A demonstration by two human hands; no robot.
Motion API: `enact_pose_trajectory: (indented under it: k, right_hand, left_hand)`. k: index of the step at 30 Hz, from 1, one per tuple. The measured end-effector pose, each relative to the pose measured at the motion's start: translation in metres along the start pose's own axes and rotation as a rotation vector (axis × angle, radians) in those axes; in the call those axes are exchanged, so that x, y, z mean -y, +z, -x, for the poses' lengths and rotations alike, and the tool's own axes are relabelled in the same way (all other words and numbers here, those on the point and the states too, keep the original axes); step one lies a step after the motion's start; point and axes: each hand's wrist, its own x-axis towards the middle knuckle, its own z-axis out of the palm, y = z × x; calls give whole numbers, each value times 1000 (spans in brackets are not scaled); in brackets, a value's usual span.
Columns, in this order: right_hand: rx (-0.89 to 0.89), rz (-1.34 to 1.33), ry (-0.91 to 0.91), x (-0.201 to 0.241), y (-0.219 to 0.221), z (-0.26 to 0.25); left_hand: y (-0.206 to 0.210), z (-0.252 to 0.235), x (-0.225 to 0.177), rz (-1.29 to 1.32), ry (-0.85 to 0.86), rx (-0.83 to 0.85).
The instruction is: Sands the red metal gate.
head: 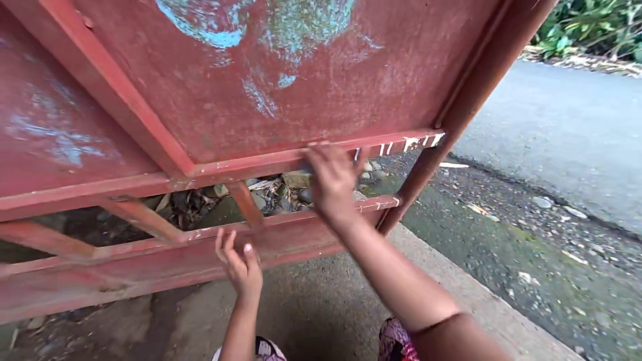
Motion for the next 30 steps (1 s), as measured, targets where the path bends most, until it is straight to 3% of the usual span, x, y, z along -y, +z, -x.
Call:
enact_pose_trajectory:
  k: [3,6,9,11,14,17,19,22,26,28,30]
  right_hand:
    - [110,9,-138,37,30,-4]
    - [224,49,-236,-20,-7,-7]
    - [163,145,-164,-91,-59,-8]
    - [82,218,-77,-95,-69,-6]
    - [86,134,4,-20,-22,-7]
    - [123,1,-128,85,52,-14]
    - [156,-31,-243,108,73,-14]
    - [189,-5,-391,48,50,-11]
    - [39,154,-430,-66,-11,4]
    - [21,168,-451,-67,-8,13]
    - [81,124,-466,-22,16,11]
  left_hand:
    - [9,12,0,-53,-7,8]
    - [11,14,1,-56,-32,-9]
    - [7,4,0,-58,-11,-49]
    - [2,0,2,-72,12,-89]
    - [-5,10,9,-111,9,-107]
    - [-7,19,18,-157,0,-86]
    - [-7,22,21,-176,-10,-95]
    - [-16,21,30,-174,-2,-93]
    - [-34,16,31,-160,-29,-92]
    - [-33,3,21,-151,13,-77]
    - [-24,-21,3,-109,103,10]
